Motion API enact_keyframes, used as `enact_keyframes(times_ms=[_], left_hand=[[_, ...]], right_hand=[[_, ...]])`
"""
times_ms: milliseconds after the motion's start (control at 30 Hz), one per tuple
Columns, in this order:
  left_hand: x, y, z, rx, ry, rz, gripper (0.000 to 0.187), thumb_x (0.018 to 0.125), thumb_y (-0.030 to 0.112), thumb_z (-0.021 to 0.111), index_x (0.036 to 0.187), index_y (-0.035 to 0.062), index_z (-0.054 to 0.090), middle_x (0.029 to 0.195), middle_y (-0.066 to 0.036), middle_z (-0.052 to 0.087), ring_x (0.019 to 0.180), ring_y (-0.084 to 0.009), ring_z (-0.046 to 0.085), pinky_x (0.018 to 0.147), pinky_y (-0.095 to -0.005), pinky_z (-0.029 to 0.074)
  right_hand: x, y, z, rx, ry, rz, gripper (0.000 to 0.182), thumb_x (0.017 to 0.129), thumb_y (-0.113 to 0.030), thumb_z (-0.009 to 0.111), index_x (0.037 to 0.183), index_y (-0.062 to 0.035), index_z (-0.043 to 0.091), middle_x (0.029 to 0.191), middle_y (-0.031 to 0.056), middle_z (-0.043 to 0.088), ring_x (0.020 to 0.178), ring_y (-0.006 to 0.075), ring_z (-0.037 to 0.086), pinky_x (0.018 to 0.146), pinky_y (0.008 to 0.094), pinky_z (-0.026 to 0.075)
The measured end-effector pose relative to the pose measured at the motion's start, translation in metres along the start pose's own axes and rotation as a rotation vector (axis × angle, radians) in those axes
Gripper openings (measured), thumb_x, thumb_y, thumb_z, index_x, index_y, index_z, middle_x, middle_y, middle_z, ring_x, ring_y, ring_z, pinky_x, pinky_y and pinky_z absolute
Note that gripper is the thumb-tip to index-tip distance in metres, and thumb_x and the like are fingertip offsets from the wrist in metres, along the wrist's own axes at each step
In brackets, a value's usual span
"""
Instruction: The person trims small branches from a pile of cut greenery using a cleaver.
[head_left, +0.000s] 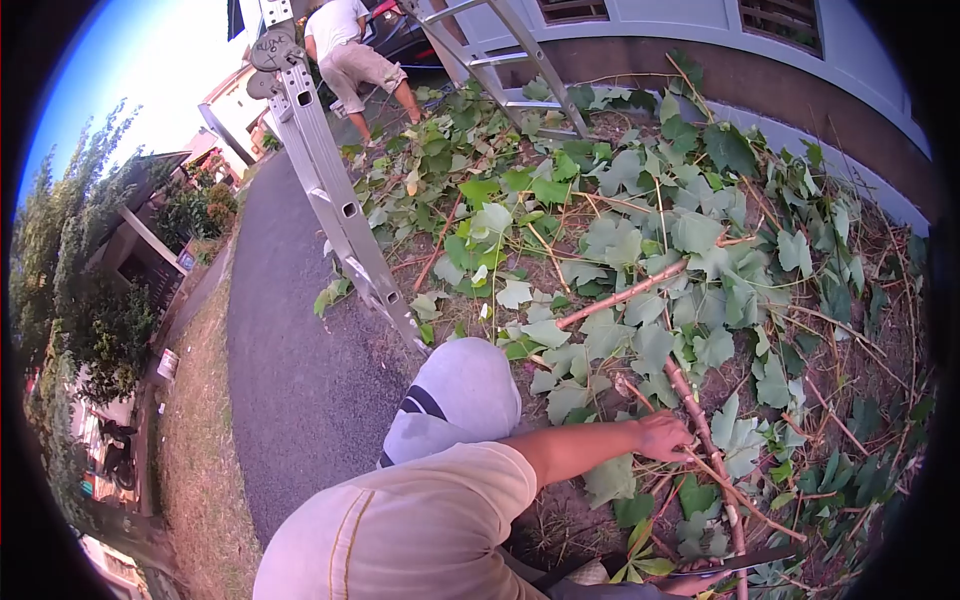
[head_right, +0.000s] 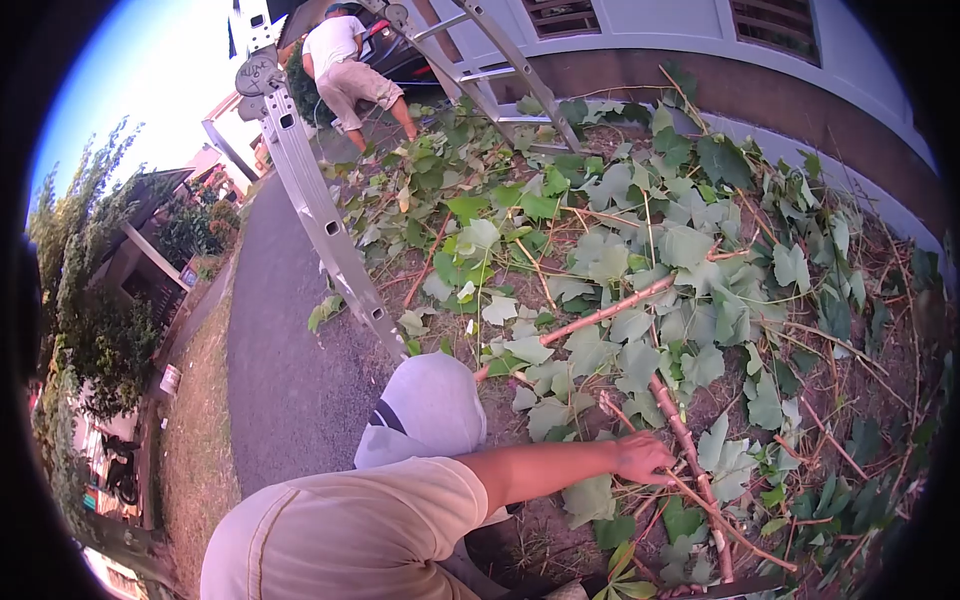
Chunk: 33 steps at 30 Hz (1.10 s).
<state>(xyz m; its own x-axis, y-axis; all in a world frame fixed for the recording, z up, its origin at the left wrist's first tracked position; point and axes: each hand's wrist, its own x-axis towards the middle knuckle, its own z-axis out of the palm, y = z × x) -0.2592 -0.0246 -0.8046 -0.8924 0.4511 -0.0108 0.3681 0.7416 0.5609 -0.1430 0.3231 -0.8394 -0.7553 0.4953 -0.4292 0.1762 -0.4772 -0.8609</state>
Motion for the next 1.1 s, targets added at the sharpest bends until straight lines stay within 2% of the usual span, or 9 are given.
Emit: enact_keyframes(times_ms=[200, 400, 433, 533, 633, 700, 800, 1000, 1100], left_hand=[[0.029, 0.046, 0.013, -0.017, 0.082, 0.027, 0.043, 0.100, 0.043, 0.062, 0.103, 0.0010, 0.068, 0.098, -0.019, 0.073, 0.096, -0.0414, 0.072, 0.088, -0.0535, 0.056], [0.052, 0.047, 0.023, 0.021, -0.588, -0.139, 0.021, 0.088, 0.011, 0.061, 0.103, -0.0023, 0.067, 0.097, -0.023, 0.070, 0.097, -0.0448, 0.071, 0.087, -0.0559, 0.057], [0.050, 0.029, 0.048, -0.023, -0.378, 0.008, 0.019, 0.091, 0.010, 0.059, 0.104, -0.0018, 0.066, 0.099, -0.024, 0.070, 0.100, -0.0451, 0.070, 0.088, -0.0554, 0.057], [0.051, 0.019, 0.067, 0.002, -0.251, 0.038, 0.022, 0.106, 0.027, 0.055, 0.113, 0.0088, 0.064, 0.103, -0.022, 0.071, 0.101, -0.0449, 0.070, 0.089, -0.0588, 0.055], [0.050, 0.040, 0.052, 0.071, -0.293, -0.074, 0.025, 0.108, 0.032, 0.053, 0.113, 0.0109, 0.065, 0.099, -0.019, 0.073, 0.097, -0.0442, 0.070, 0.086, -0.0578, 0.056], [0.049, 0.047, 0.051, 0.084, -0.285, -0.052, 0.025, 0.108, 0.033, 0.054, 0.111, 0.0108, 0.066, 0.098, -0.019, 0.073, 0.095, -0.0437, 0.071, 0.085, -0.0575, 0.056], [0.047, 0.038, 0.056, 0.120, -0.215, 0.021, 0.026, 0.108, 0.033, 0.055, 0.109, 0.0119, 0.070, 0.096, -0.017, 0.074, 0.091, -0.0401, 0.073, 0.082, -0.0551, 0.058], [0.034, 0.021, 0.058, 0.196, -0.031, 0.310, 0.027, 0.107, 0.037, 0.056, 0.113, 0.0154, 0.070, 0.088, -0.007, 0.070, 0.076, -0.0311, 0.073, 0.064, -0.0446, 0.060], [0.037, 0.016, 0.055, 0.268, -0.399, 0.201, 0.028, 0.110, 0.037, 0.048, 0.109, 0.0132, 0.064, 0.093, -0.012, 0.070, 0.088, -0.0341, 0.074, 0.081, -0.0482, 0.059]], right_hand=[[0.003, -0.036, 0.000, 0.095, -0.049, -0.149, 0.058, 0.111, -0.066, 0.038, 0.097, -0.0112, 0.051, 0.067, -0.0050, 0.039, 0.049, 0.0069, 0.034, 0.040, 0.0249, 0.026], [-0.029, -0.082, 0.036, 0.243, -0.082, -0.141, 0.055, 0.113, -0.062, 0.035, 0.105, -0.0100, 0.052, 0.073, -0.0025, 0.043, 0.053, 0.0066, 0.040, 0.042, 0.0216, 0.032], [-0.033, -0.089, 0.041, 0.252, -0.089, -0.158, 0.058, 0.111, -0.065, 0.032, 0.109, -0.0096, 0.050, 0.071, 0.0006, 0.043, 0.048, 0.0093, 0.037, 0.043, 0.0235, 0.034], [-0.038, -0.093, 0.045, 0.260, -0.255, -0.221, 0.066, 0.108, -0.071, 0.034, 0.113, -0.0075, 0.050, 0.076, 0.0034, 0.045, 0.053, 0.0120, 0.041, 0.047, 0.0261, 0.035], [-0.024, -0.060, 0.038, 0.139, -0.294, -0.266, 0.068, 0.105, -0.074, 0.040, 0.107, -0.0063, 0.050, 0.074, 0.0039, 0.046, 0.052, 0.0121, 0.041, 0.046, 0.0271, 0.035], [-0.017, -0.031, 0.029, 0.009, -0.332, -0.109, 0.071, 0.104, -0.072, 0.043, 0.102, -0.0025, 0.055, 0.070, 0.0027, 0.046, 0.050, 0.0111, 0.040, 0.043, 0.0266, 0.033], [0.004, 0.020, 0.001, -0.177, -0.315, 0.560, 0.066, 0.107, -0.070, 0.042, 0.096, -0.0063, 0.058, 0.062, -0.0025, 0.040, 0.043, 0.0105, 0.033, 0.041, 0.0273, 0.027], [-0.017, -0.042, 0.022, -0.152, -0.221, 0.256, 0.054, 0.110, -0.063, 0.040, 0.102, -0.0131, 0.060, 0.066, -0.0054, 0.045, 0.045, 0.0073, 0.035, 0.040, 0.0242, 0.024], [-0.021, -0.095, 0.040, 0.024, -0.058, 0.076, 0.060, 0.109, -0.067, 0.038, 0.110, -0.0103, 0.057, 0.069, -0.0020, 0.044, 0.045, 0.0079, 0.033, 0.038, 0.0227, 0.024]])
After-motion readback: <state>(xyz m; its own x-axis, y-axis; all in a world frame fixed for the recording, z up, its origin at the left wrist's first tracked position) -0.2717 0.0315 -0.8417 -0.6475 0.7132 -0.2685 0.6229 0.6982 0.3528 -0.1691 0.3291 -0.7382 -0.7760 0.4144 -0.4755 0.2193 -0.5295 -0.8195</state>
